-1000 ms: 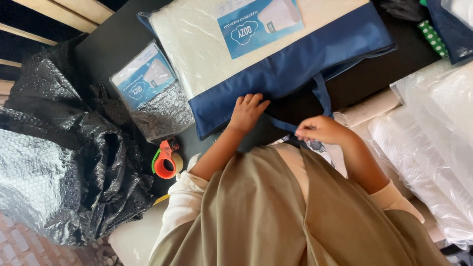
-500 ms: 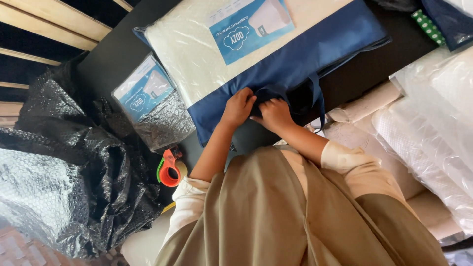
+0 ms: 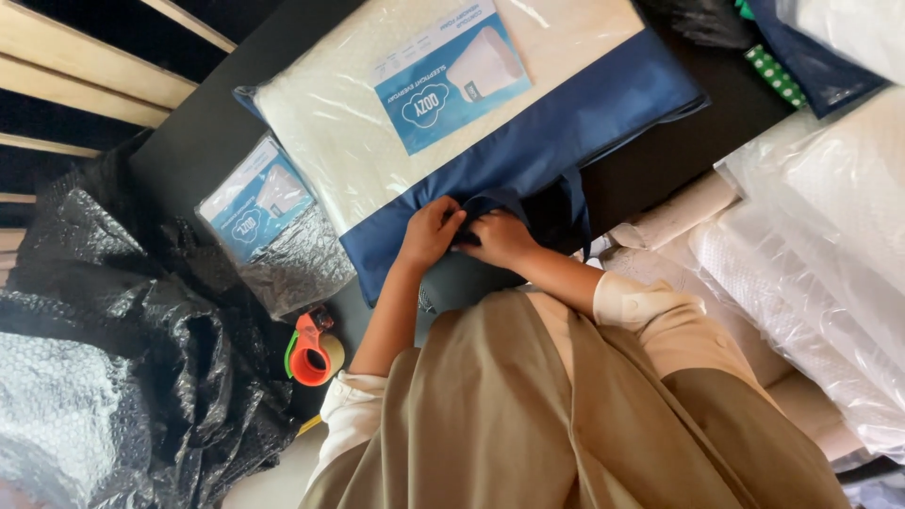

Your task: The person dusts a blue tote bag with a feather duster, places a plastic-wrapped pillow inside, adds a product card, and folds the bag closed. The person repeats the dusting and packing process for a second pillow.

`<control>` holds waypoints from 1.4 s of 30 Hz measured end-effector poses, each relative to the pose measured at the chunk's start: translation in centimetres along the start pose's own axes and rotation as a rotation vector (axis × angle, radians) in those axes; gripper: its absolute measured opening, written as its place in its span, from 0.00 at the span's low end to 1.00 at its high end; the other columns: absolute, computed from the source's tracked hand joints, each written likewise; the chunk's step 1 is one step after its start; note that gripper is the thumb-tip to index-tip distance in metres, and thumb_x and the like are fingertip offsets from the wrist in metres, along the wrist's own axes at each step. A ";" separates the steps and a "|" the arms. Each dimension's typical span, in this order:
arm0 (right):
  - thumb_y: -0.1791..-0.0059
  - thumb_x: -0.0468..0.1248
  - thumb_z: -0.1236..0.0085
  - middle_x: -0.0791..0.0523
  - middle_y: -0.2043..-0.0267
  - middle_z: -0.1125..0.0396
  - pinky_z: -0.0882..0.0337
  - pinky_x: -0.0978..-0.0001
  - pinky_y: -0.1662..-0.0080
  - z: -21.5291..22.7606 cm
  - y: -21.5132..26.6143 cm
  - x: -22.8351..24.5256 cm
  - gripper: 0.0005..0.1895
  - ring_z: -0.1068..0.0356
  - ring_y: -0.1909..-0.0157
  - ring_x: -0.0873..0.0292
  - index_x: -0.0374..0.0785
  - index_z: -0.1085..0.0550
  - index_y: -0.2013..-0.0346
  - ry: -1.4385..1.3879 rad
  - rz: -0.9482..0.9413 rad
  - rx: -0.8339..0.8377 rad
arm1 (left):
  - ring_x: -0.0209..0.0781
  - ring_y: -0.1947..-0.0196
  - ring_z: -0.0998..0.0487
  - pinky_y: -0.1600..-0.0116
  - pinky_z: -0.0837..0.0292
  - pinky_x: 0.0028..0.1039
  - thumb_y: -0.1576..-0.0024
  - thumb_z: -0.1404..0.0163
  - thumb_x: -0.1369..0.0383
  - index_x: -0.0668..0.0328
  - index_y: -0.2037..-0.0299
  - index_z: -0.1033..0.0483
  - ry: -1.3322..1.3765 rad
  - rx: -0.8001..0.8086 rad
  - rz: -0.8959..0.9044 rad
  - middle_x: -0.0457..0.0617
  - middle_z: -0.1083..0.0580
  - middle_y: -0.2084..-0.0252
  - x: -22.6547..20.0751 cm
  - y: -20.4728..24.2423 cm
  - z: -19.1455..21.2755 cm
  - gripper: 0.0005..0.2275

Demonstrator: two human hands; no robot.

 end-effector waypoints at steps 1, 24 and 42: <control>0.55 0.60 0.41 0.55 0.69 0.26 0.26 0.55 0.55 -0.8 -0.5 -0.5 0.23 0.26 0.60 0.51 0.43 0.19 0.68 0.005 -0.003 -0.001 | 0.64 0.59 0.22 0.59 0.27 0.50 0.34 0.51 0.58 0.52 0.58 0.26 0.003 0.001 -0.005 0.56 0.24 0.64 0.1 -0.2 0.0 0.09; 0.52 0.61 0.42 0.54 0.66 0.27 0.22 0.62 0.59 -8.4 -1.7 -4.7 0.24 0.23 0.60 0.52 0.44 0.19 0.67 -0.174 -0.018 0.036 | 0.47 0.61 0.16 0.53 0.25 0.37 0.38 0.45 0.65 0.58 0.61 0.22 0.382 0.041 0.115 0.54 0.19 0.70 2.6 -0.3 -0.2 0.06; 0.47 0.50 0.45 0.55 0.70 0.25 0.23 0.60 0.61 -2.5 -0.2 -2.2 0.14 0.23 0.65 0.51 0.46 0.19 0.67 -0.388 0.049 -0.104 | 0.35 0.67 0.20 0.59 0.26 0.23 0.44 0.36 0.66 0.55 0.59 0.19 0.447 0.024 0.030 0.48 0.21 0.69 3.7 -0.5 -0.9 0.08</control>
Point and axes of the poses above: each hand's wrist, its own y-axis away from the middle knuckle, its own z-axis out of the back of the hand, x = y × z, the point moved 5 cm from there along -y, towards the middle knuckle
